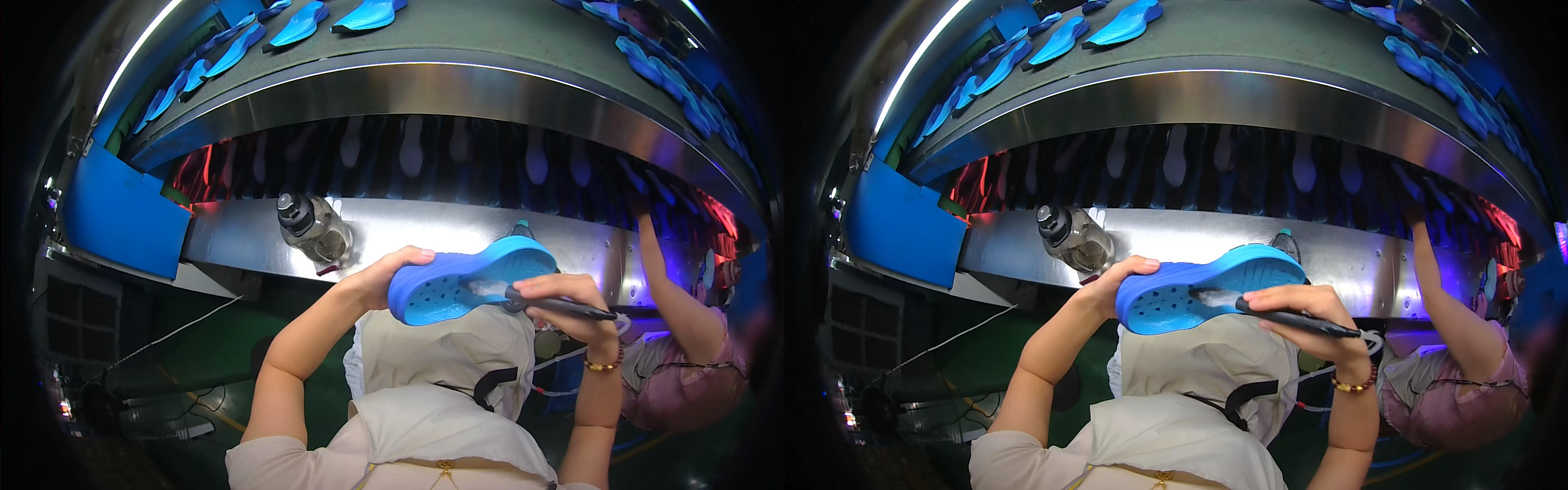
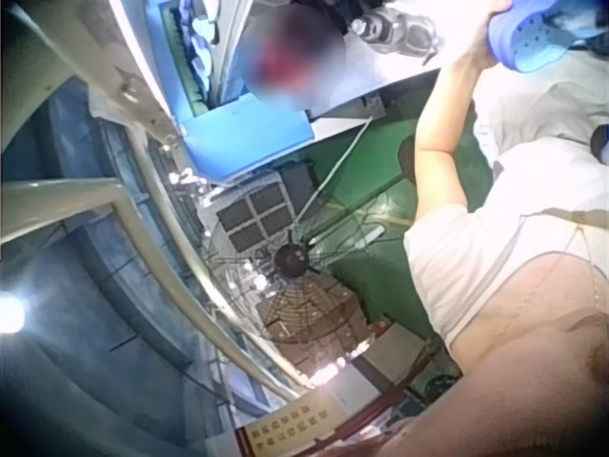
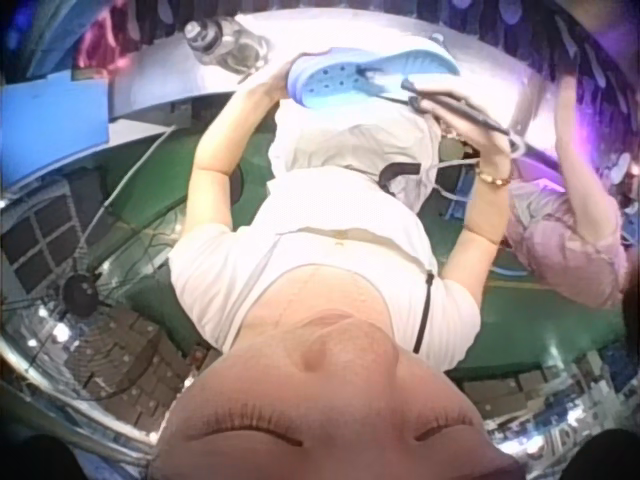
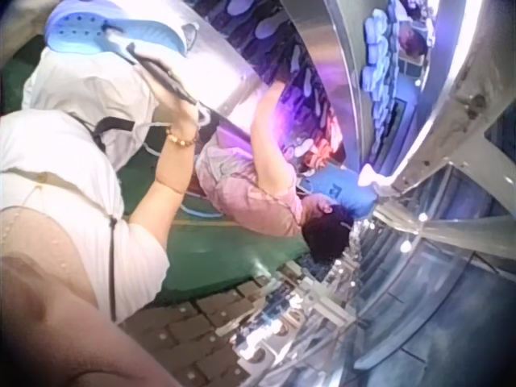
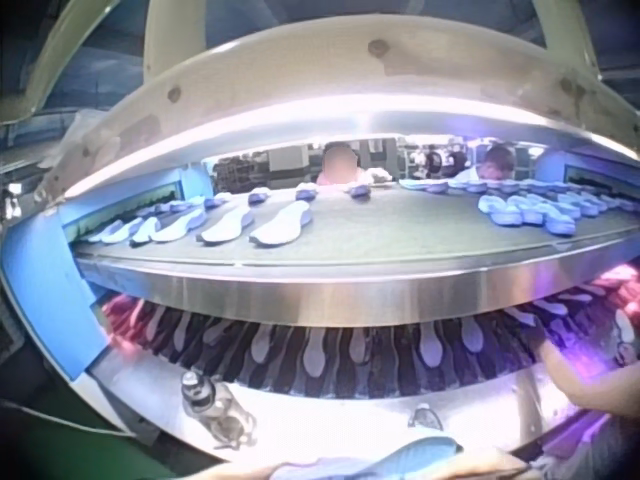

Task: The person repeatedly retrieves shoe soles from a conveyor belt and applies liquid coating to them using a brush applicator.

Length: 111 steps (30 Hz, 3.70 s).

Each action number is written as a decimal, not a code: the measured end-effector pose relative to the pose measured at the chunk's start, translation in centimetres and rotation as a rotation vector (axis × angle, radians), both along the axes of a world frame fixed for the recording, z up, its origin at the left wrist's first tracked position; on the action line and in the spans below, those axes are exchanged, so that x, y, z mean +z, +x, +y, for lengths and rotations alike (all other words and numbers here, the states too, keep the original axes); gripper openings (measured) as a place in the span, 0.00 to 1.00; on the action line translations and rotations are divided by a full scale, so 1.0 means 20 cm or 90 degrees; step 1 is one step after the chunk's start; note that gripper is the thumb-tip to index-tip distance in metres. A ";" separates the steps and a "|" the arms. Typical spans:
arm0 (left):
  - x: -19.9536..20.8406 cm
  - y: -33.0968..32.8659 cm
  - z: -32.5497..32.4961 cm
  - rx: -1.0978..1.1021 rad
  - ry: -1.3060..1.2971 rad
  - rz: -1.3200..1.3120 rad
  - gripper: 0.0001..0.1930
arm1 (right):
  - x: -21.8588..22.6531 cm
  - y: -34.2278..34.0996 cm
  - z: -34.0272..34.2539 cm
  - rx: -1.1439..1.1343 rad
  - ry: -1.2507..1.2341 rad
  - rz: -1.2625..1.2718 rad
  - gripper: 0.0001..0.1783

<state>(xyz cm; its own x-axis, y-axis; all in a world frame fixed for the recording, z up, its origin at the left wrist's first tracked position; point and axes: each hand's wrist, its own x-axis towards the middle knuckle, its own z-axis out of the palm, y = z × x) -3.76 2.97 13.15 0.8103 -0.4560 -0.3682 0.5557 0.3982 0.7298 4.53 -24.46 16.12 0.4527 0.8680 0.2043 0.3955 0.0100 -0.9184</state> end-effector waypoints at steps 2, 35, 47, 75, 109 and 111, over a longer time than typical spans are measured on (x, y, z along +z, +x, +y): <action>0.00 0.01 0.03 0.000 -0.026 -0.022 0.34 | -0.06 -0.01 0.01 -0.053 0.003 0.071 0.13; -0.09 0.11 -0.22 0.489 -0.327 -0.144 0.44 | -0.06 -0.10 0.08 -0.104 0.134 -0.011 0.12; 0.04 0.10 -0.25 0.463 -0.299 -0.116 0.43 | -0.17 -0.17 0.13 -0.137 0.298 0.379 0.11; 0.04 0.19 -0.23 0.283 -0.433 -0.093 0.25 | 0.09 -0.14 0.17 0.057 0.127 -0.176 0.12; -0.18 0.13 -0.25 0.192 -0.225 0.092 0.30 | -0.13 0.16 0.05 -0.138 -0.091 0.179 0.10; -0.19 0.13 -0.23 0.196 -0.257 0.089 0.29 | -0.26 0.23 0.01 -0.293 0.067 0.094 0.09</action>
<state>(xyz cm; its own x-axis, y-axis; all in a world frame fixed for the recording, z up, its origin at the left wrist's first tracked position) -1.11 -1.73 9.44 0.8847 -0.3322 -0.3272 0.4498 0.7927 0.4115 9.22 -24.32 10.93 0.8152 0.5490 0.1845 0.2459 -0.0396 -0.9685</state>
